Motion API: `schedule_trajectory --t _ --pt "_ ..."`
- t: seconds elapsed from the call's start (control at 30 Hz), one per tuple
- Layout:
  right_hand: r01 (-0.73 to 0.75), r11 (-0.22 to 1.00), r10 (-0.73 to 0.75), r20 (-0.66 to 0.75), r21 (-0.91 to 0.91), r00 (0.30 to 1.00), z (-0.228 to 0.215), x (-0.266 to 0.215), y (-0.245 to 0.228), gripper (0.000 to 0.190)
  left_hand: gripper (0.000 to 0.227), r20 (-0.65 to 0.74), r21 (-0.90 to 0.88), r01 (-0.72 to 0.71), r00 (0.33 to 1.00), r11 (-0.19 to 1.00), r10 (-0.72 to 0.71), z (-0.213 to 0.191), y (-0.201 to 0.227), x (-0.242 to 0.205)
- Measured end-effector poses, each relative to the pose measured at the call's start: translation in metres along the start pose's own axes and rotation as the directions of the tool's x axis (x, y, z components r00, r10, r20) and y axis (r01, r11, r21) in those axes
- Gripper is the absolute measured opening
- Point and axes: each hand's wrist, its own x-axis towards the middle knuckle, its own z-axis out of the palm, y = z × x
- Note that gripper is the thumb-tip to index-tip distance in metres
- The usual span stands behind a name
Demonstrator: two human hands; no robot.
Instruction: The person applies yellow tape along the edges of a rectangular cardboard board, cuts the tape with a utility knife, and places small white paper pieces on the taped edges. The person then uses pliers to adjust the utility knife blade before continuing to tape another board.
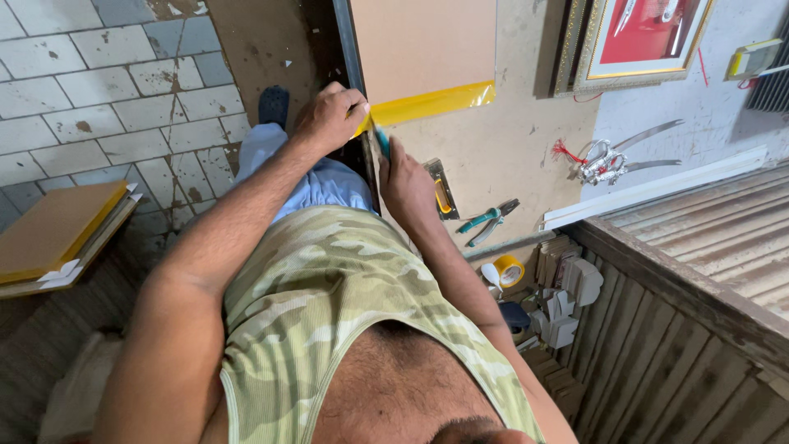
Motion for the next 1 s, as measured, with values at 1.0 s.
schedule_trajectory --t 1.0 --pt "0.613 0.526 -0.779 -0.045 -0.59 0.625 -0.046 0.12 0.118 0.051 0.084 0.025 0.637 -0.398 0.867 0.66 0.498 -0.008 0.06 0.042"
